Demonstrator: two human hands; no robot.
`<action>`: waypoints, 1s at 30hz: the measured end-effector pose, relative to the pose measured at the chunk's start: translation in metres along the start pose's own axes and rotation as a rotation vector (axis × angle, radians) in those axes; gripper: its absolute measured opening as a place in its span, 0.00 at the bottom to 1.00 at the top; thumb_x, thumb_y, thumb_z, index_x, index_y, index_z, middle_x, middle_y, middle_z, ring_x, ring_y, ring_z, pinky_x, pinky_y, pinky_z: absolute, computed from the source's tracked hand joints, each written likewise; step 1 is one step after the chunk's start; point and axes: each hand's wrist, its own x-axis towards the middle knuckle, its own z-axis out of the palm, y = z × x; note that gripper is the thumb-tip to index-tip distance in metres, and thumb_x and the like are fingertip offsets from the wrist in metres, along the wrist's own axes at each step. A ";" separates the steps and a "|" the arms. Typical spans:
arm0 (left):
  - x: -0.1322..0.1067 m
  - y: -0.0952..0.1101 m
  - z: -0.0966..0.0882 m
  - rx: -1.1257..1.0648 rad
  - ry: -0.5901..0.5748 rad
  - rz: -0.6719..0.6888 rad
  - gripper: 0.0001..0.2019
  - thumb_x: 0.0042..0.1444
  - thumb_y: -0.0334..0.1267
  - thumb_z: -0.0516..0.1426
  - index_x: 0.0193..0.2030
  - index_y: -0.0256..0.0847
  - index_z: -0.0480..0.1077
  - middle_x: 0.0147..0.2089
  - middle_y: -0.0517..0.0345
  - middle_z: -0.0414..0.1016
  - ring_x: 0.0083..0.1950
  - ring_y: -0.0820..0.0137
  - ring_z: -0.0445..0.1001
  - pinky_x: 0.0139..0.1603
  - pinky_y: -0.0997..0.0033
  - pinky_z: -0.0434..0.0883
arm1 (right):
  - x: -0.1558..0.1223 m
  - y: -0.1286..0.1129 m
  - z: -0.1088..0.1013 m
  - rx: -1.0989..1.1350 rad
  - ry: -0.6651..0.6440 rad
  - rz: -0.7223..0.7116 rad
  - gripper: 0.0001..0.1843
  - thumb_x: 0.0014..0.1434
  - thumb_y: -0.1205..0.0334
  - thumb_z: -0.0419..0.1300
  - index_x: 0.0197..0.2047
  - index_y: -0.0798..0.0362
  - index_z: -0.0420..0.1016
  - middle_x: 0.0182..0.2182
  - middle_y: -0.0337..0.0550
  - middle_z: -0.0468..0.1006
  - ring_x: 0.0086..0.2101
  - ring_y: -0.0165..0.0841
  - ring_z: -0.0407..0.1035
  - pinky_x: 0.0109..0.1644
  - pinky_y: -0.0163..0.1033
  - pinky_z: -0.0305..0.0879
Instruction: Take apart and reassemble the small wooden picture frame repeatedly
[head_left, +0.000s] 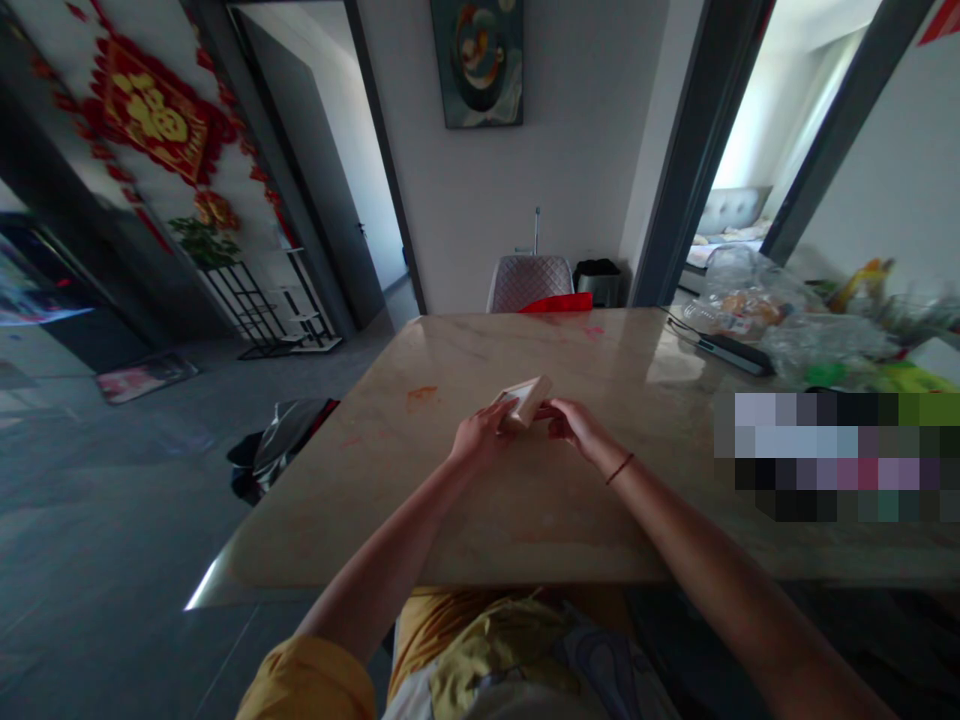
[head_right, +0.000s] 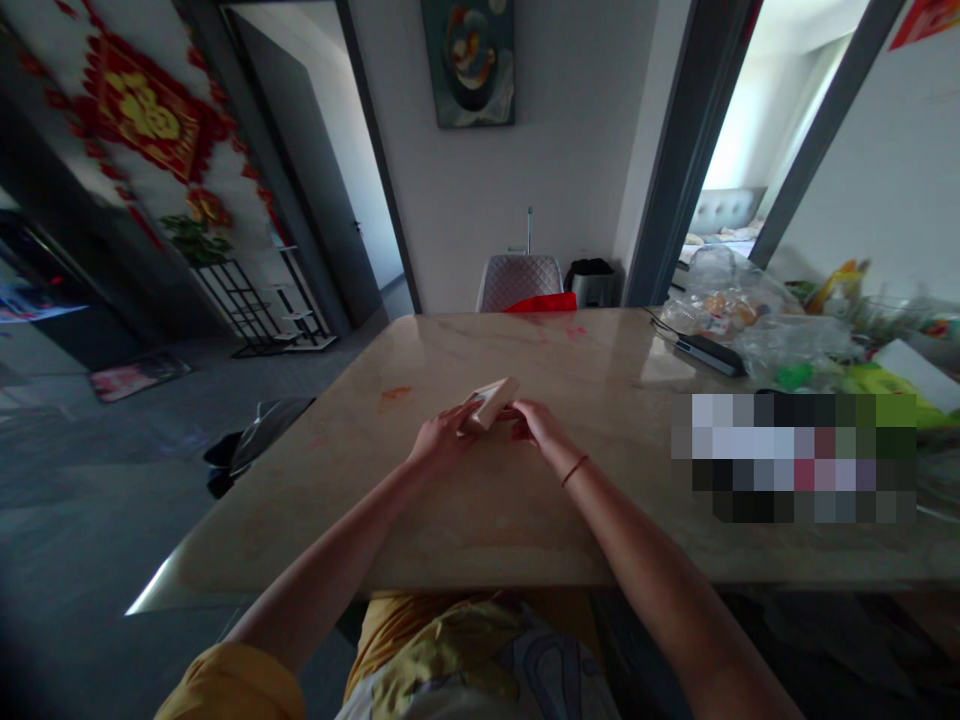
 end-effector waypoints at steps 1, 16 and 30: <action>0.000 -0.001 0.000 0.002 -0.002 0.001 0.30 0.52 0.35 0.57 0.63 0.48 0.60 0.63 0.56 0.65 0.58 0.62 0.69 0.57 0.67 0.65 | 0.000 0.000 0.000 -0.002 0.003 0.002 0.10 0.57 0.64 0.53 0.31 0.56 0.74 0.26 0.43 0.79 0.15 0.22 0.59 0.19 0.29 0.60; -0.006 0.019 -0.005 -0.012 0.014 -0.011 0.28 0.52 0.38 0.58 0.61 0.48 0.63 0.55 0.55 0.73 0.49 0.64 0.73 0.48 0.71 0.67 | 0.016 0.007 -0.007 0.115 0.111 -0.042 0.20 0.62 0.50 0.47 0.32 0.54 0.72 0.29 0.47 0.78 0.28 0.32 0.72 0.30 0.35 0.67; -0.003 0.018 0.007 -0.533 0.262 -0.197 0.19 0.48 0.53 0.58 0.28 0.35 0.69 0.19 0.65 0.60 0.21 0.78 0.57 0.22 0.77 0.51 | 0.026 0.020 -0.017 -0.002 0.055 -0.116 0.15 0.41 0.58 0.66 0.35 0.51 0.74 0.32 0.42 0.79 0.34 0.33 0.72 0.41 0.38 0.66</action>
